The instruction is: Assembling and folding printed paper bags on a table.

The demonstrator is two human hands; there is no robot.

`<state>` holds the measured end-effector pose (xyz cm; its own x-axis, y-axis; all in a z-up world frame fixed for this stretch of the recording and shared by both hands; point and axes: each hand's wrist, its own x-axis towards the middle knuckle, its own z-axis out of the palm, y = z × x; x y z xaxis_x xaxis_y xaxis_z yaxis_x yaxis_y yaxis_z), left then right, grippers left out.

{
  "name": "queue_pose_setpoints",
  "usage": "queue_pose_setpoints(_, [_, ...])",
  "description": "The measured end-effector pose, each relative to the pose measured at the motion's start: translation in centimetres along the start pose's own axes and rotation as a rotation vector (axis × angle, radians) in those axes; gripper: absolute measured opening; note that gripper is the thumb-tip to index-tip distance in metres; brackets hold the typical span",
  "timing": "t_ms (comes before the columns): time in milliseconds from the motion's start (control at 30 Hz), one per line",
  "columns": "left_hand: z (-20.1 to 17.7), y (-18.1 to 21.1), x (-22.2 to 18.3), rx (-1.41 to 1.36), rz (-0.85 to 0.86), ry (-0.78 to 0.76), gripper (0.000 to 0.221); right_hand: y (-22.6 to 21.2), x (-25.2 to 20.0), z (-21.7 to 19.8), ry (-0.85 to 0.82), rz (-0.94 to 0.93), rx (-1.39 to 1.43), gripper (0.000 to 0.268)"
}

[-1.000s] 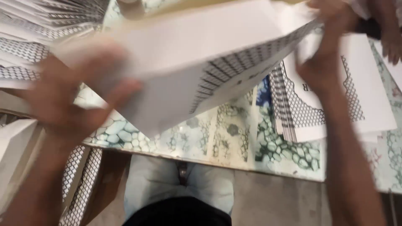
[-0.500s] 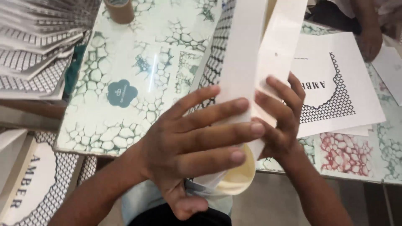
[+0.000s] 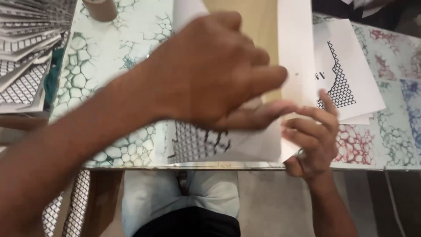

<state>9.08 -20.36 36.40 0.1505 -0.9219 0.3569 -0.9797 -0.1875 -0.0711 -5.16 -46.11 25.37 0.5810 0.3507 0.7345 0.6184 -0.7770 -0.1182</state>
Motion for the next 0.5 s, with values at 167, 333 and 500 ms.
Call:
queue_pose_setpoints(167, [0.4,-1.2,-2.3,0.223,-0.234,0.05,0.052,0.7,0.1,-0.9,-0.086,0.076,-0.095,0.043])
queue_pose_setpoints(333, [-0.1,1.8,-2.9,0.223,-0.512,-0.23,0.017,-5.1,2.5,1.0,-0.135,0.203,-0.283,0.035])
queue_pose_setpoints(500, [-0.7,1.7,-4.0,0.143,-0.552,-0.094,0.034,-6.1,3.1,2.2,-0.131,0.214,-0.291,0.079])
